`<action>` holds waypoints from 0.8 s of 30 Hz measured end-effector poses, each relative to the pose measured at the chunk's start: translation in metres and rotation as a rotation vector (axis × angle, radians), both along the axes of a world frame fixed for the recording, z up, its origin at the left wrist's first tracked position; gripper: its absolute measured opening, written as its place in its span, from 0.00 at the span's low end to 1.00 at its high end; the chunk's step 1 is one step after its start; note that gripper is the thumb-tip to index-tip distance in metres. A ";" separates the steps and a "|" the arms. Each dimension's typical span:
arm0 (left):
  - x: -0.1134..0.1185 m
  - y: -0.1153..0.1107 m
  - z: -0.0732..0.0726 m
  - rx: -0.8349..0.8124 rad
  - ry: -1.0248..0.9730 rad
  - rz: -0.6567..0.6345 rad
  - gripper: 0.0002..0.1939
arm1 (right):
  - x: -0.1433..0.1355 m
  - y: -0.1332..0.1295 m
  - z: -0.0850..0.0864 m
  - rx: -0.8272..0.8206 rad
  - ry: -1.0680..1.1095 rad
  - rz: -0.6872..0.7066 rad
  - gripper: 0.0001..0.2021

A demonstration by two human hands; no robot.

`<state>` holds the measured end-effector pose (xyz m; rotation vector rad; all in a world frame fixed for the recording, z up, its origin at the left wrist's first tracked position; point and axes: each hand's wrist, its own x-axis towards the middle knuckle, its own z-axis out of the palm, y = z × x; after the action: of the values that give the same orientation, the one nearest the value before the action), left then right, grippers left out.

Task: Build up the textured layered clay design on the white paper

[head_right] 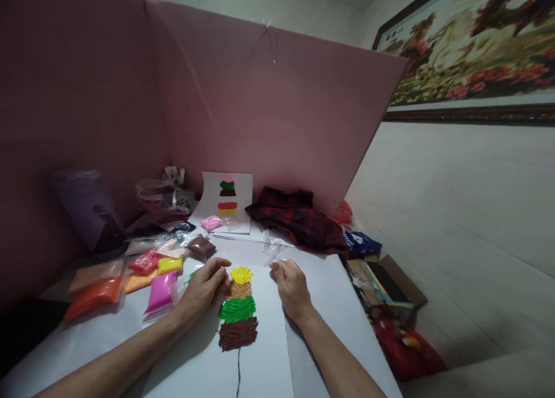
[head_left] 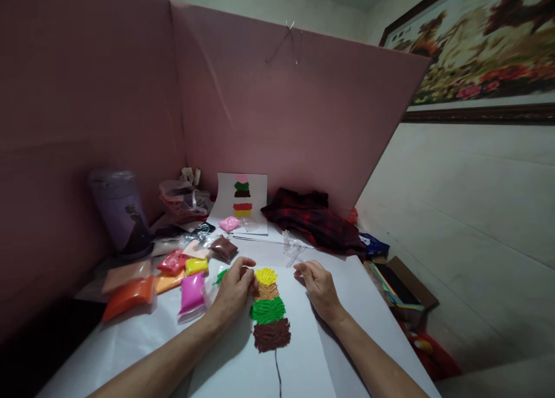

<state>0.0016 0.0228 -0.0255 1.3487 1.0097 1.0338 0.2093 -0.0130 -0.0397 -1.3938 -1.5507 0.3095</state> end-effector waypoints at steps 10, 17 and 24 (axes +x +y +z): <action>0.001 0.000 0.004 0.002 -0.004 0.043 0.10 | 0.004 0.002 -0.002 -0.057 -0.012 0.030 0.18; -0.002 0.000 0.010 0.100 0.057 0.084 0.19 | 0.005 0.000 0.000 -0.067 -0.022 0.043 0.17; -0.001 -0.001 0.011 0.097 0.036 0.129 0.19 | 0.004 -0.001 0.002 -0.056 -0.042 0.031 0.18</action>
<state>0.0001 0.0216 -0.0140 1.3993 1.0967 1.1714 0.2129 -0.0139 -0.0381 -1.4285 -1.6103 0.3465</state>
